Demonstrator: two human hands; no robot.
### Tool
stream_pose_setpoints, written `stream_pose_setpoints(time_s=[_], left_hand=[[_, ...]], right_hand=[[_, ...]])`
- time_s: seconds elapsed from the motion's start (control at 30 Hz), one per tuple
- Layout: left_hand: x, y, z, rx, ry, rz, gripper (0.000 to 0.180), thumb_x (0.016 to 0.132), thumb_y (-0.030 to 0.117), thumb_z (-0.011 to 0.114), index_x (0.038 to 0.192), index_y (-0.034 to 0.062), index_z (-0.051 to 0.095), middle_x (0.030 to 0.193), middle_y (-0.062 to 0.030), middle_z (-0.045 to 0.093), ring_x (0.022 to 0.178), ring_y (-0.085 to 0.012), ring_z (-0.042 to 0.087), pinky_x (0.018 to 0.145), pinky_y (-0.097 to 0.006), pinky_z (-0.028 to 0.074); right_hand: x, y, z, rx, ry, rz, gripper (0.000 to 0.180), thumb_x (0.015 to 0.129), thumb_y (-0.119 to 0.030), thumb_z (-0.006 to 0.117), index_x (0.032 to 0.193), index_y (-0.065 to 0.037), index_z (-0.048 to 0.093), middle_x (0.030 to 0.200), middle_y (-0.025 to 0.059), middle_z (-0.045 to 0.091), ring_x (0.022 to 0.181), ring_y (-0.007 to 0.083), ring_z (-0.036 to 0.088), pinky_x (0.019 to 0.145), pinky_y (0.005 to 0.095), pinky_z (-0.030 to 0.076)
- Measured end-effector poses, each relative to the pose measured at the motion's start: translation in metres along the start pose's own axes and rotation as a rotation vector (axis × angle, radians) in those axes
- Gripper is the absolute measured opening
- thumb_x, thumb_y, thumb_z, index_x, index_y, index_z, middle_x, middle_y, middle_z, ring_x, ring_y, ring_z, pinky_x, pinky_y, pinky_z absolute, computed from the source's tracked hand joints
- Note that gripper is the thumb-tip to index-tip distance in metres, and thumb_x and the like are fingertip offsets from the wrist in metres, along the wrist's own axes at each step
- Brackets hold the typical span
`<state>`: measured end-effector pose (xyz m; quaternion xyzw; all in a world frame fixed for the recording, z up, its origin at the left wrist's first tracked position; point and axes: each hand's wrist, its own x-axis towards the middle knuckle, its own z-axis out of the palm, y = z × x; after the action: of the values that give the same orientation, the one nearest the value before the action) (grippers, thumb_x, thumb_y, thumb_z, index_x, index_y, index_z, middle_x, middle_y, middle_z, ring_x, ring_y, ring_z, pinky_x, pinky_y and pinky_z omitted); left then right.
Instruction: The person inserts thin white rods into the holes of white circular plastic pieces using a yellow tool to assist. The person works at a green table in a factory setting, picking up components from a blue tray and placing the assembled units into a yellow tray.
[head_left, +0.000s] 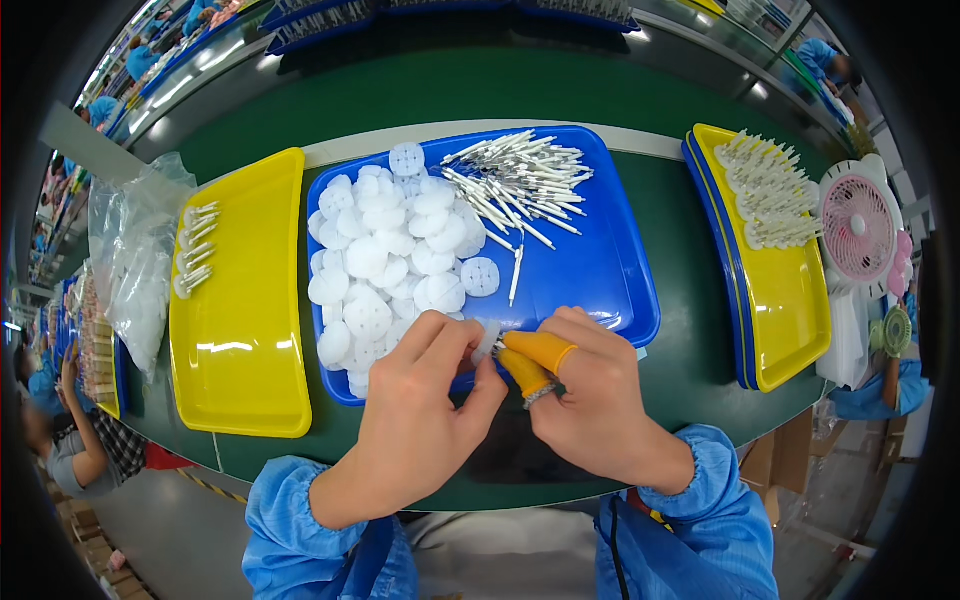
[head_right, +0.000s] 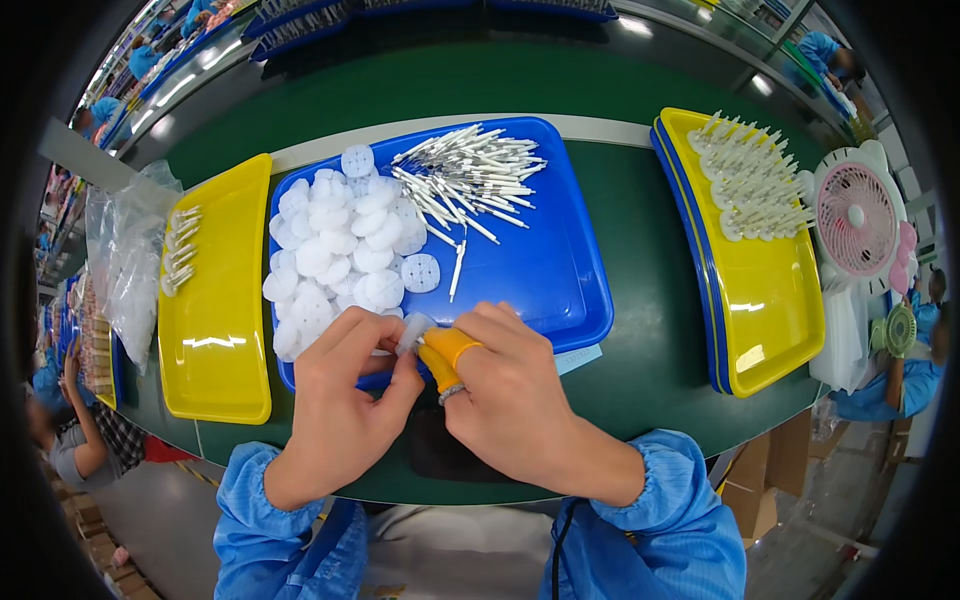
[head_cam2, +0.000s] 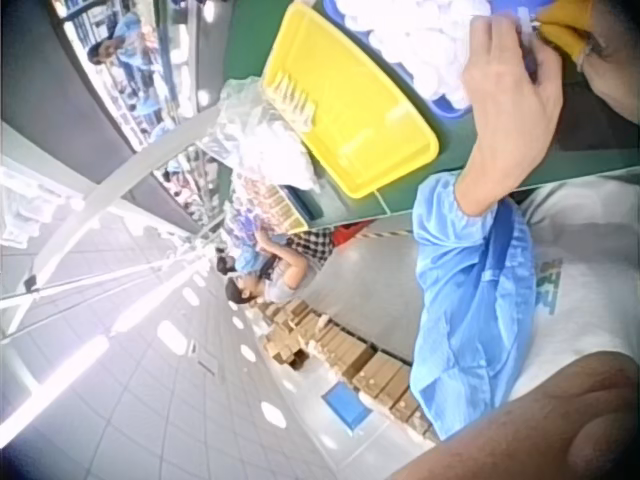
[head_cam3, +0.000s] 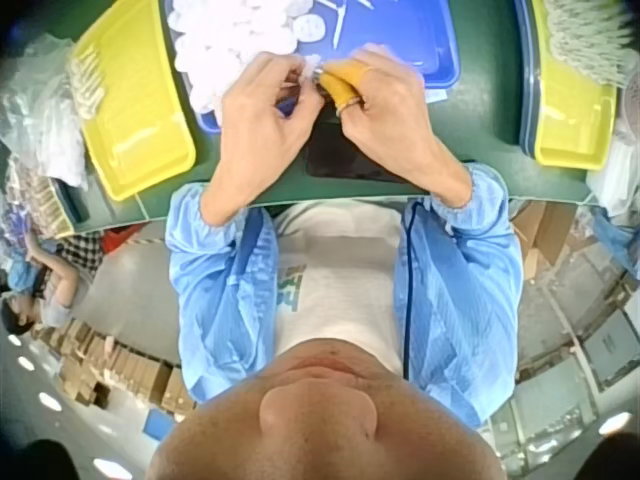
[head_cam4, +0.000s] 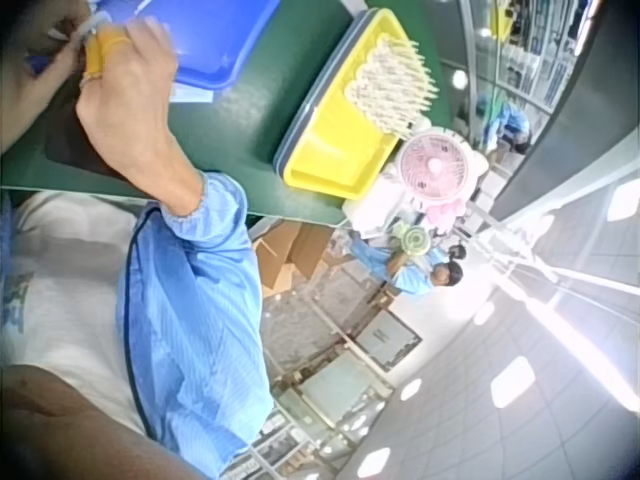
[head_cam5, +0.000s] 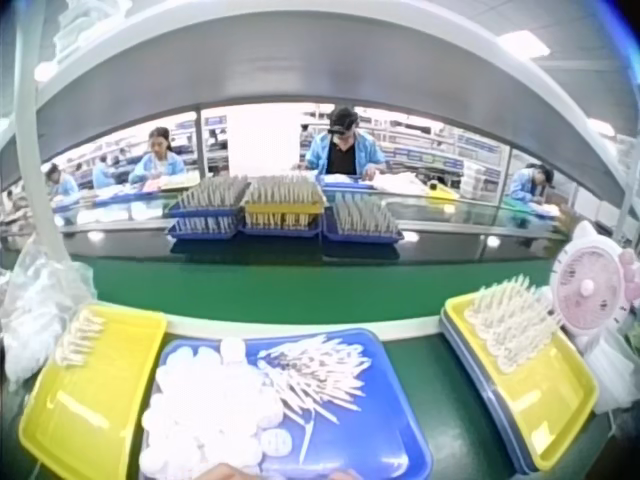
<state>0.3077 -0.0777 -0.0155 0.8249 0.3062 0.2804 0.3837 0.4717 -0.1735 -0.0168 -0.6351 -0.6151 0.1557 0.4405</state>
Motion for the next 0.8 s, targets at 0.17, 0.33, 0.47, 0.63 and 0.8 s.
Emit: stream_pose_setpoints(time_s=[0.17, 0.33, 0.47, 0.63, 0.8], left_hand=[[0.001, -0.003, 0.002, -0.016, 0.006, -0.020, 0.020, 0.093, -0.004, 0.077, 0.112, -0.0038, 0.070, 0.101, -0.0164, 0.066, 0.080, -0.0328, 0.076, 0.071, -0.039, 0.063], [0.009, 0.002, -0.003, -0.032, 0.087, -0.037, 0.017, 0.097, -0.004, 0.075, 0.114, -0.0050, 0.071, 0.110, -0.0154, 0.066, 0.087, -0.0304, 0.078, 0.076, -0.037, 0.067], [0.011, 0.004, -0.009, -0.039, 0.058, -0.064, 0.017, 0.098, -0.004, 0.076, 0.114, -0.0045, 0.072, 0.109, -0.0140, 0.066, 0.093, -0.0268, 0.079, 0.077, -0.036, 0.068], [0.014, 0.005, -0.016, -0.096, 0.020, -0.105, 0.018, 0.097, -0.003, 0.077, 0.114, -0.0037, 0.071, 0.107, -0.0111, 0.068, 0.096, -0.0205, 0.077, 0.079, -0.034, 0.068], [0.013, 0.002, -0.015, -0.169, -0.001, -0.192, 0.016, 0.096, -0.003, 0.078, 0.109, -0.0034, 0.069, 0.102, -0.0116, 0.070, 0.092, -0.0215, 0.077, 0.079, -0.035, 0.068]], right_hand=[[0.010, 0.002, -0.002, 0.011, -0.064, 0.150, 0.019, 0.074, 0.007, 0.069, 0.092, 0.005, 0.075, 0.091, 0.0188, 0.068, 0.085, 0.0402, 0.063, 0.074, 0.0494, 0.049], [0.041, 0.042, -0.008, -0.280, -0.060, 0.140, 0.015, 0.083, 0.000, 0.079, 0.097, 0.003, 0.076, 0.091, 0.0167, 0.069, 0.089, 0.0336, 0.064, 0.078, 0.0441, 0.050], [0.054, 0.049, -0.004, -0.470, -0.162, 0.260, 0.021, 0.084, -0.009, 0.078, 0.099, 0.005, 0.076, 0.104, 0.0201, 0.072, 0.105, 0.0378, 0.065, 0.089, 0.0498, 0.047], [0.040, 0.046, -0.026, -0.409, -0.097, 0.270, 0.016, 0.087, -0.001, 0.073, 0.102, 0.005, 0.074, 0.108, 0.0199, 0.073, 0.109, 0.0385, 0.066, 0.094, 0.0494, 0.049], [0.021, 0.001, -0.035, 0.118, -0.203, 0.223, 0.031, 0.080, 0.009, 0.072, 0.110, 0.007, 0.075, 0.105, 0.0200, 0.069, 0.104, 0.0382, 0.064, 0.090, 0.0449, 0.049]])
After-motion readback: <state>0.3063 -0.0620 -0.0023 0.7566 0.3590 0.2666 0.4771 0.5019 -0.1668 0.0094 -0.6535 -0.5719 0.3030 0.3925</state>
